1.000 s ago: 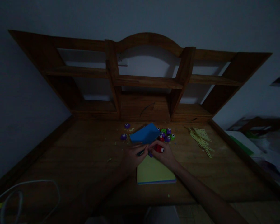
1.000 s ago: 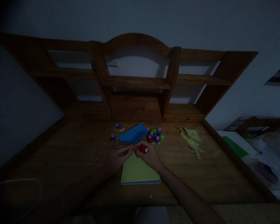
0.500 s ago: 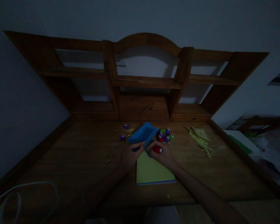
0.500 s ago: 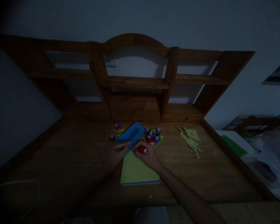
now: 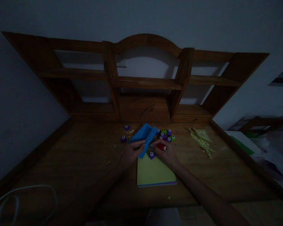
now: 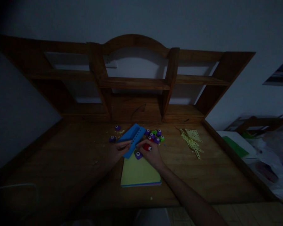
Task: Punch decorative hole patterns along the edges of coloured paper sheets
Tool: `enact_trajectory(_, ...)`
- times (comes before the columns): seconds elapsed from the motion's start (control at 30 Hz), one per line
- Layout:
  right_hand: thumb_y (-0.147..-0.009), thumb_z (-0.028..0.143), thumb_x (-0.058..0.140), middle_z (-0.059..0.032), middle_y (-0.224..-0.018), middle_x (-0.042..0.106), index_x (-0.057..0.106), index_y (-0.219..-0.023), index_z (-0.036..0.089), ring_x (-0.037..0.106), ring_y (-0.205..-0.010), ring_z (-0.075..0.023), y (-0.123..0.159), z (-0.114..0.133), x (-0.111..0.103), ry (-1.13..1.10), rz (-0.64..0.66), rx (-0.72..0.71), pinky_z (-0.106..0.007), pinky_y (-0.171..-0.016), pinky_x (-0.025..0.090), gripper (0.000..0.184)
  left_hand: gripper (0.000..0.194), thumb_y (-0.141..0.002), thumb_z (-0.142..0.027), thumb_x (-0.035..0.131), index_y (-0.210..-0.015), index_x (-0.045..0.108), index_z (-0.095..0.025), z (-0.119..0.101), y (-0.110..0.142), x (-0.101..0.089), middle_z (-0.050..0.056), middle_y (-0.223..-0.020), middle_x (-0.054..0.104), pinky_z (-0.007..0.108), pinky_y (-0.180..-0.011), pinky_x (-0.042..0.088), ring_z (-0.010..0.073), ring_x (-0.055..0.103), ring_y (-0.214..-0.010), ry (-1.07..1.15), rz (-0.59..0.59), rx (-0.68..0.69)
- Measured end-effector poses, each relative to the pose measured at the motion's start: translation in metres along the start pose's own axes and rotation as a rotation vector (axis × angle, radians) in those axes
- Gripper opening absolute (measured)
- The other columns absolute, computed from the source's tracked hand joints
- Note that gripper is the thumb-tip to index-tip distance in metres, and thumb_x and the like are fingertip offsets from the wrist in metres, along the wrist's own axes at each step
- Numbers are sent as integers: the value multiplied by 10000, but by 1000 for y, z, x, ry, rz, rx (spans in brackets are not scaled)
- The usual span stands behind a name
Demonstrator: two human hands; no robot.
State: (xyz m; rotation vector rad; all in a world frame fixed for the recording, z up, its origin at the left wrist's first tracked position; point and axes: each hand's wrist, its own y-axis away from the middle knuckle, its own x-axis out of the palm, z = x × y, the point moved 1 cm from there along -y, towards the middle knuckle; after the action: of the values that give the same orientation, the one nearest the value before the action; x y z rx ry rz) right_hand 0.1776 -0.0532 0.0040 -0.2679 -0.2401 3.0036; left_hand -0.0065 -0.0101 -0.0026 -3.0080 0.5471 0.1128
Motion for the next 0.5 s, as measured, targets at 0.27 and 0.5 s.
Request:
enact_trajectory(0.27, -751, 334, 668, -18, -741, 671, 687, -766, 189, 585, -662, -161, -5, 0, -3, 6, -83, -27, -259, -604, 443, 147, 367, -789, -394, 664, -1074, 711, -167, -1, -2, -1, 81, -1091, 703, 355, -849, 558, 257, 681, -971, 12, -10, -6)
enact_trajectory(0.5, -761, 301, 639, -16, -755, 674, 679, -770, 192, 590, -663, -164, -7, 2, -3, 109, -125, -105, -265, -607, 455, 116, 298, -794, -385, 660, -1009, 726, -189, 5, -7, -3, 74, -1037, 726, 345, -846, 544, 251, 684, -952, 2, -23, 34)
